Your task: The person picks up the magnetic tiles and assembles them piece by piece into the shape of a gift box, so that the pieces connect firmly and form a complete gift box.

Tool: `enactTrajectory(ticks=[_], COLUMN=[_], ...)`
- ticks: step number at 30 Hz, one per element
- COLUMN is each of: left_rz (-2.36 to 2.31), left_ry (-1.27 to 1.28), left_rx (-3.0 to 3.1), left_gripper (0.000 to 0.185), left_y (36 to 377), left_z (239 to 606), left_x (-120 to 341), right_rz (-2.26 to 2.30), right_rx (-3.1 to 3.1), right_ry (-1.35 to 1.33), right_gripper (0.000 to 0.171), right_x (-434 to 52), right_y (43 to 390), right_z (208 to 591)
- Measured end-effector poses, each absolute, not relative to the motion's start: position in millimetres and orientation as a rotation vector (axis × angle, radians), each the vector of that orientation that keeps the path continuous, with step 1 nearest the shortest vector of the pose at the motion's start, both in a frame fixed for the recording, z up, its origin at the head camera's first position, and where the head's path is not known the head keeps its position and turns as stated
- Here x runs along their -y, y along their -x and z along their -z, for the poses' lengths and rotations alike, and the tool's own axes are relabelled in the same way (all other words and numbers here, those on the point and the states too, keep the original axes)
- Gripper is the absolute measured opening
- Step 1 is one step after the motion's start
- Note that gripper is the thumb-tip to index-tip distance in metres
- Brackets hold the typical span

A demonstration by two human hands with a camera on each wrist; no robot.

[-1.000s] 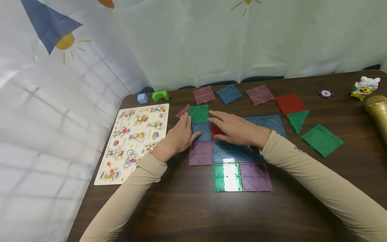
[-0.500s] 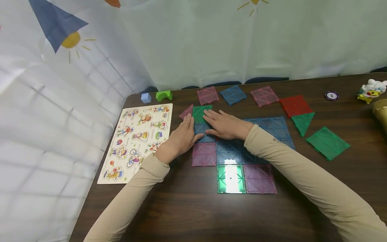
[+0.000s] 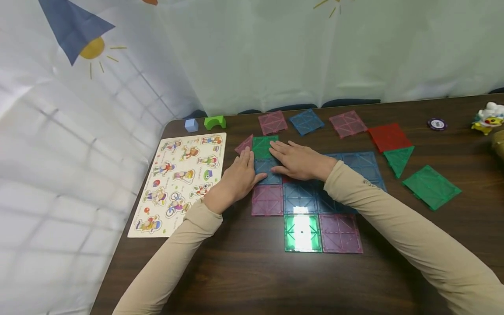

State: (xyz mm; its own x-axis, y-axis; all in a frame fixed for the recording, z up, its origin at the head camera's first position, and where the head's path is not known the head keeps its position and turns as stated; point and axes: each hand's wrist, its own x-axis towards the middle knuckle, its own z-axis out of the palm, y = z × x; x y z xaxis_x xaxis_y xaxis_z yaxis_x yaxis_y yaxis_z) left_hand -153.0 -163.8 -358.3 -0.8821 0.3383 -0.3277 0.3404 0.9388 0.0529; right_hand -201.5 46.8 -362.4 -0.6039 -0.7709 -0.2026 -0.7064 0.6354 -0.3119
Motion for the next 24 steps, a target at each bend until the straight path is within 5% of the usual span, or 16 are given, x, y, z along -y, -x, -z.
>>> enactTrajectory(ticks=[15, 24], left_rz=[-0.151, -0.068], left_ry=[-0.496, -0.970], left_rx=[-2.750, -2.704], left_gripper=[0.098, 0.077], left_y=[174, 113], left_z=[359, 354], left_x=[182, 140], right_rz=[0.279, 0.311], right_rx=[-2.552, -2.532], right_ry=[1.169, 1.185], right_gripper=[0.073, 0.071], right_x=[-61, -65], right_y=[200, 199], right_z=[365, 364])
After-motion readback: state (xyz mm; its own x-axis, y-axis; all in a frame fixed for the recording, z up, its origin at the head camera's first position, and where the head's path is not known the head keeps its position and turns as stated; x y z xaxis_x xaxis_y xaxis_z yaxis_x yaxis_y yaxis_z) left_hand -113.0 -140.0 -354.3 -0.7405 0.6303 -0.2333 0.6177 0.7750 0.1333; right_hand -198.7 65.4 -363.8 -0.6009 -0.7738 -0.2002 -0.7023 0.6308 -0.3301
